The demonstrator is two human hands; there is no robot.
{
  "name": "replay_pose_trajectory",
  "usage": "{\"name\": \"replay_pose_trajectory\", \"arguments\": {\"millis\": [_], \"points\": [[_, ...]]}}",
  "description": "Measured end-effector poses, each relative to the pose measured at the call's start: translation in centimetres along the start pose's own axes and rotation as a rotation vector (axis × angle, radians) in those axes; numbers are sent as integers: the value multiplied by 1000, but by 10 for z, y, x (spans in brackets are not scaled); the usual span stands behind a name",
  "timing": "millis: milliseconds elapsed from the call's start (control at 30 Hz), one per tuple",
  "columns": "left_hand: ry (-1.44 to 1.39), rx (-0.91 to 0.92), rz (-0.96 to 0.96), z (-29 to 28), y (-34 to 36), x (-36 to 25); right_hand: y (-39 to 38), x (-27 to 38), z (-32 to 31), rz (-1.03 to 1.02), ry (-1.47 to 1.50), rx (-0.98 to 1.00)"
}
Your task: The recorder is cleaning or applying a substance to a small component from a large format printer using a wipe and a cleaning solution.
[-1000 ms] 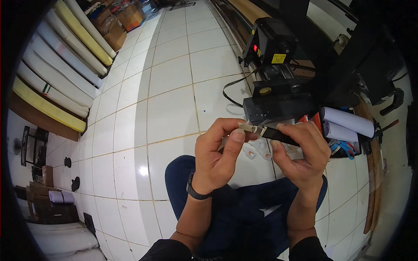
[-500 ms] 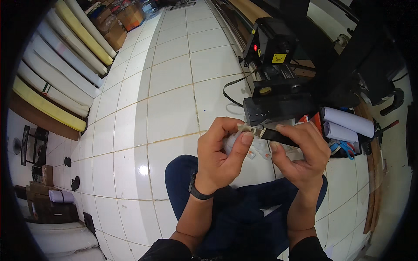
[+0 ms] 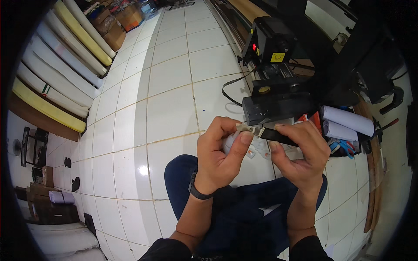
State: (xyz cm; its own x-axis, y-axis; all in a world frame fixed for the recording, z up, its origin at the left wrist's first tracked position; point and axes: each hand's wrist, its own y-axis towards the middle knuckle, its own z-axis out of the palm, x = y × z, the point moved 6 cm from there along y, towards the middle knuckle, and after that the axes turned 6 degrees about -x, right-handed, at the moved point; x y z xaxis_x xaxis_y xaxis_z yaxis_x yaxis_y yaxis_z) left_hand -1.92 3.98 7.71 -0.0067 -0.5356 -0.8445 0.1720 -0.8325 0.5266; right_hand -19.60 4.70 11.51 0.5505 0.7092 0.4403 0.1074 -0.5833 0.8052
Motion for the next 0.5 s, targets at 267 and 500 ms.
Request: {"name": "replay_pose_trajectory", "arguments": {"millis": [267, 500], "points": [[-10, 78, -49, -1, -1, 7, 2, 1, 1, -27, -1, -19], [-23, 16, -89, -3, -5, 5, 1, 3, 1, -31, 22, -35]]}}
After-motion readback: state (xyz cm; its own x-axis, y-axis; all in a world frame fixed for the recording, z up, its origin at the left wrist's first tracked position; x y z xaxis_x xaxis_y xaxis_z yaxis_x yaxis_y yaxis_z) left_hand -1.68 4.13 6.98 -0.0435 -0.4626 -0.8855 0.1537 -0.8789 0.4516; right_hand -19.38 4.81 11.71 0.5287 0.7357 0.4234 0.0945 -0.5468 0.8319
